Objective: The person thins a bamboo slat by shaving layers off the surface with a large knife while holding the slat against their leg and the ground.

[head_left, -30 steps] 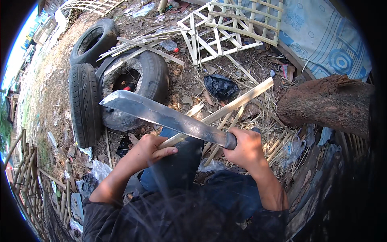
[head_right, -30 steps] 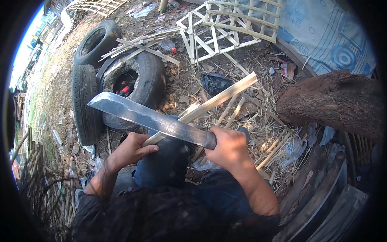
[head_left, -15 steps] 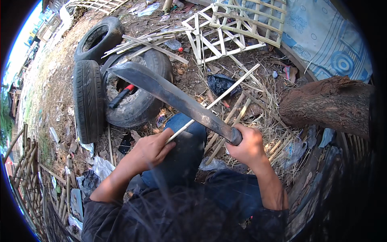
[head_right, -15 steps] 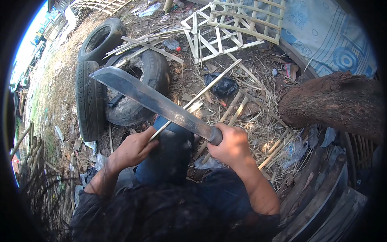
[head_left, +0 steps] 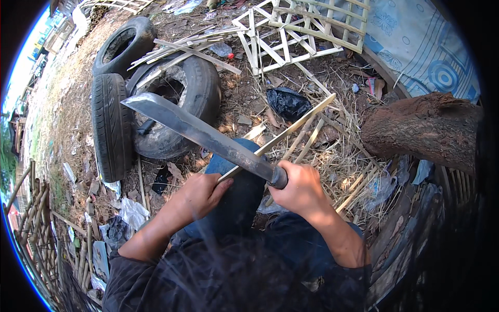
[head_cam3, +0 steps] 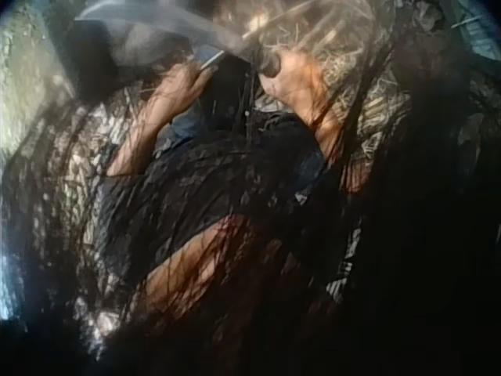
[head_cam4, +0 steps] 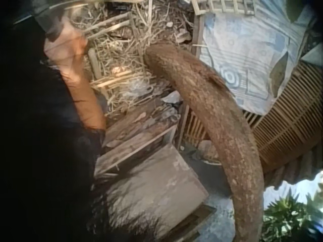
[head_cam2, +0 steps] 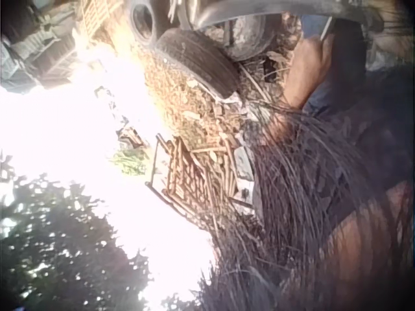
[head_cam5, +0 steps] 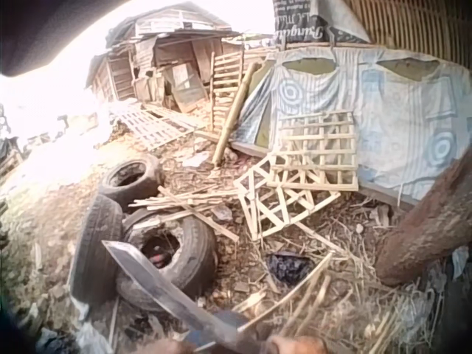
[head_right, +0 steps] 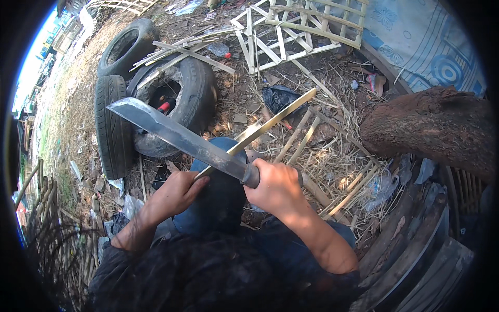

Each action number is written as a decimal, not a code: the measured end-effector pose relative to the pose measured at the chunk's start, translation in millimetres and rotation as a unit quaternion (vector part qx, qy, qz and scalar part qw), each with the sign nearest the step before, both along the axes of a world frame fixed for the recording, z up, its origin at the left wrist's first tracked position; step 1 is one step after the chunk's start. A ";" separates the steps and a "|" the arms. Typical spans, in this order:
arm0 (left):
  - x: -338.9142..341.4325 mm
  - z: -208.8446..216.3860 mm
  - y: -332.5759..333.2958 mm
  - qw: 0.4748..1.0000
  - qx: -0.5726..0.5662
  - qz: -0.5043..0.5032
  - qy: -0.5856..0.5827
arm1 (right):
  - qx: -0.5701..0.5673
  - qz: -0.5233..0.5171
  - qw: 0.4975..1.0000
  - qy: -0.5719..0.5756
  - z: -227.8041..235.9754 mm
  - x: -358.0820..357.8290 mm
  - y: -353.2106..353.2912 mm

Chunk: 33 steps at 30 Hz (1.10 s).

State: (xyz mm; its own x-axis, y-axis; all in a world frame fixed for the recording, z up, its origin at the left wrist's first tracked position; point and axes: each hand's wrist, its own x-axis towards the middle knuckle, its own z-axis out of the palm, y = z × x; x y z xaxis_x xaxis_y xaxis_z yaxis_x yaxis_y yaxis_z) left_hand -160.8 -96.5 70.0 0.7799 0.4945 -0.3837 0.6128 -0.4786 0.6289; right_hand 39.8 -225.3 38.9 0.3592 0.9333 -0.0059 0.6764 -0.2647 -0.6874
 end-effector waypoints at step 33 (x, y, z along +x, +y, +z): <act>-6.3 -5.9 9.9 0.996 -0.080 0.038 -0.030 | -0.032 -0.404 0.902 -0.149 -25.4 210.1 -100.8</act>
